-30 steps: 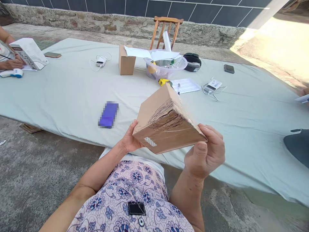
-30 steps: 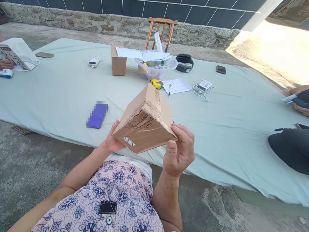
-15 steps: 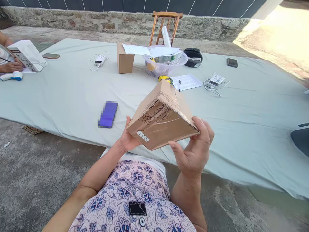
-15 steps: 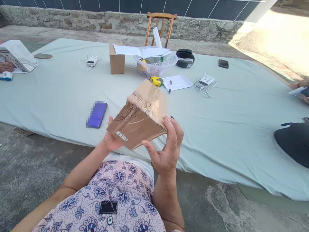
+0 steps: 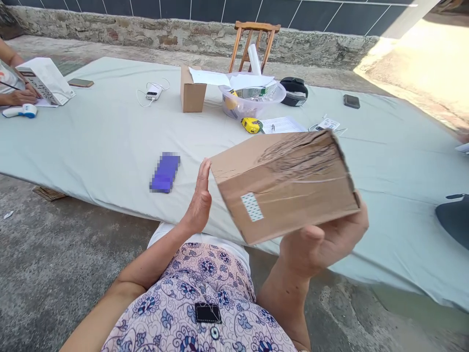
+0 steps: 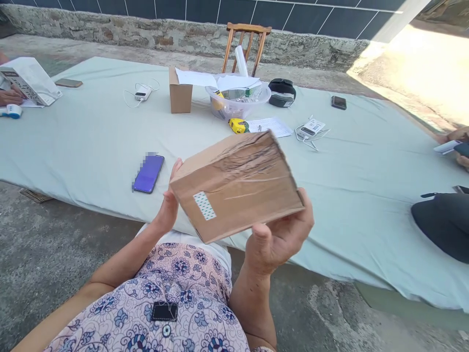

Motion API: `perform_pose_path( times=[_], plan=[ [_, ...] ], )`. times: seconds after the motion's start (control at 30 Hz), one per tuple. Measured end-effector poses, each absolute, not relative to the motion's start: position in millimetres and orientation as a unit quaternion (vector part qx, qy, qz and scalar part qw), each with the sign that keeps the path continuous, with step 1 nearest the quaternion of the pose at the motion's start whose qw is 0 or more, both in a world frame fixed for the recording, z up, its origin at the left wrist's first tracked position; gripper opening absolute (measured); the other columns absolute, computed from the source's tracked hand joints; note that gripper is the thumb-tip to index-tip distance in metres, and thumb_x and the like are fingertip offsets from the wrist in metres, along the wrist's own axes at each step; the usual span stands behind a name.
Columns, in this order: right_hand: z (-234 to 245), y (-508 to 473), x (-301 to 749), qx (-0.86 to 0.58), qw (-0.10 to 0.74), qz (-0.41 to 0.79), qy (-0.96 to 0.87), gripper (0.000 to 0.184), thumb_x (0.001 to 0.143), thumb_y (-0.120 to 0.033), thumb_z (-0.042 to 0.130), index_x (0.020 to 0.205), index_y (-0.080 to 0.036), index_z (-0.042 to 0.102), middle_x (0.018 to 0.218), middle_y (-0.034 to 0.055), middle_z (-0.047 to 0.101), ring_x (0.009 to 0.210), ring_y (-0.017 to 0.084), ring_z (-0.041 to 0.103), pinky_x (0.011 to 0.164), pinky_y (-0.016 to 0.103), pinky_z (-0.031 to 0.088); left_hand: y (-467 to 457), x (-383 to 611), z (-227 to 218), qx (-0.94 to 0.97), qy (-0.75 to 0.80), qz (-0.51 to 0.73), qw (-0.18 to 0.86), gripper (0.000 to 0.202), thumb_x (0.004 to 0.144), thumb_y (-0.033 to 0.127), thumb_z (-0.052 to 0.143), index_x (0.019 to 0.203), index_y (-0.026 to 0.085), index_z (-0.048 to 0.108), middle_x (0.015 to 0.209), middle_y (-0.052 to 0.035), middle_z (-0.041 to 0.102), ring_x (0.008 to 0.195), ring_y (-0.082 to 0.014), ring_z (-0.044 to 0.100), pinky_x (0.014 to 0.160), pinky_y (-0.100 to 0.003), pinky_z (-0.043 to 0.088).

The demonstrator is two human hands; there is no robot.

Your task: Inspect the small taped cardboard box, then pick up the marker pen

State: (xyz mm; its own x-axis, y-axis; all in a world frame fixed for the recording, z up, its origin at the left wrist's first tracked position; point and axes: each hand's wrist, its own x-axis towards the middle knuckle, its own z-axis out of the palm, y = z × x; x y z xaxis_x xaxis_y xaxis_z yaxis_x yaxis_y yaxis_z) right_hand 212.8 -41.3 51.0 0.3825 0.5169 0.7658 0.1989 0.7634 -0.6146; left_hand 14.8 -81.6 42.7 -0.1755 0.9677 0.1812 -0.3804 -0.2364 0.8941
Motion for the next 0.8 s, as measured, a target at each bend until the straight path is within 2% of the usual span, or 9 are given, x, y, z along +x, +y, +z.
perform_pose_path(
  times=[0.1, 0.23, 0.33, 0.43, 0.57, 0.7, 0.8],
  plan=[
    [56.6, -35.9, 213.2, -0.311, 0.789, 0.111, -0.519, 0.070, 0.078, -0.080, 0.072, 0.115, -0.021, 0.073, 0.105, 0.0096, 0.067, 0.109, 0.034, 0.068, 0.097, 0.052, 0.057, -86.9, 14.3, 43.5, 0.572, 0.382, 0.638, 0.347, 0.112, 0.078, 0.089, 0.061, 0.168, 0.030, 0.030, 0.181, -0.0048, 0.011, 0.168, -0.0333, -0.007, 0.135, -0.046, -0.007],
    [53.1, -33.2, 214.9, -0.312, 0.792, 0.149, -0.504, 0.067, 0.080, -0.072, 0.076, 0.119, -0.018, 0.071, 0.110, 0.0112, 0.070, 0.111, 0.035, 0.069, 0.100, 0.053, 0.054, -83.1, 15.2, 34.0, 0.643, 0.413, 0.583, 0.277, 0.138, 0.065, 0.071, 0.089, 0.171, 0.022, 0.016, 0.179, -0.0201, 0.011, 0.167, -0.0434, 0.002, 0.134, -0.056, -0.003],
    [50.9, -34.5, 214.3, -0.342, 0.774, 0.171, -0.505, 0.067, 0.082, -0.072, 0.072, 0.121, -0.017, 0.069, 0.114, 0.0120, 0.069, 0.116, 0.037, 0.068, 0.105, 0.059, 0.051, -75.6, 14.4, 20.3, 0.667, 0.440, 0.561, 0.218, 0.130, 0.073, 0.060, 0.088, 0.171, 0.024, 0.011, 0.177, -0.0221, 0.018, 0.166, -0.0441, 0.010, 0.134, -0.060, 0.005],
    [54.3, -37.6, 211.5, -0.378, 0.738, 0.195, -0.524, 0.069, 0.087, -0.073, 0.062, 0.132, -0.020, 0.064, 0.126, 0.0114, 0.067, 0.130, 0.037, 0.062, 0.115, 0.066, 0.044, -67.7, 12.4, 6.3, 0.700, 0.445, 0.542, 0.137, 0.130, 0.078, 0.063, 0.084, 0.170, 0.027, 0.000, 0.176, -0.0231, 0.019, 0.165, -0.0432, 0.017, 0.132, -0.064, 0.018],
    [57.4, -42.5, 206.7, -0.350, 0.729, 0.213, -0.548, 0.089, 0.081, -0.073, 0.071, 0.152, -0.025, 0.049, 0.147, 0.0131, 0.057, 0.144, 0.037, 0.051, 0.122, 0.064, 0.037, -60.9, 11.9, -5.8, 0.707, 0.442, 0.549, 0.052, 0.130, 0.081, 0.062, 0.082, 0.169, 0.027, -0.006, 0.174, -0.0248, 0.021, 0.163, -0.0418, 0.023, 0.129, -0.062, 0.030],
    [58.5, -50.1, 202.0, -0.362, 0.665, 0.205, -0.621, 0.105, 0.080, -0.079, 0.071, 0.165, -0.036, 0.027, 0.159, 0.0142, 0.046, 0.152, 0.042, 0.042, 0.118, 0.067, 0.039, -58.6, 11.3, -11.8, 0.699, 0.444, 0.561, 0.029, 0.130, 0.082, 0.059, 0.082, 0.169, 0.025, -0.008, 0.174, -0.0256, 0.019, 0.163, -0.0429, 0.022, 0.129, -0.063, 0.030],
    [61.9, -53.9, 201.4, -0.351, 0.613, 0.189, -0.682, 0.117, 0.079, -0.082, 0.071, 0.169, -0.042, 0.008, 0.167, 0.0133, 0.035, 0.161, 0.043, 0.028, 0.121, 0.071, 0.033, -57.8, 8.9, -13.9, 0.694, 0.449, 0.562, 0.032, 0.134, 0.079, 0.060, 0.084, 0.169, 0.026, -0.010, 0.174, -0.0264, 0.018, 0.163, -0.0443, 0.022, 0.129, -0.064, 0.029]
  ],
)
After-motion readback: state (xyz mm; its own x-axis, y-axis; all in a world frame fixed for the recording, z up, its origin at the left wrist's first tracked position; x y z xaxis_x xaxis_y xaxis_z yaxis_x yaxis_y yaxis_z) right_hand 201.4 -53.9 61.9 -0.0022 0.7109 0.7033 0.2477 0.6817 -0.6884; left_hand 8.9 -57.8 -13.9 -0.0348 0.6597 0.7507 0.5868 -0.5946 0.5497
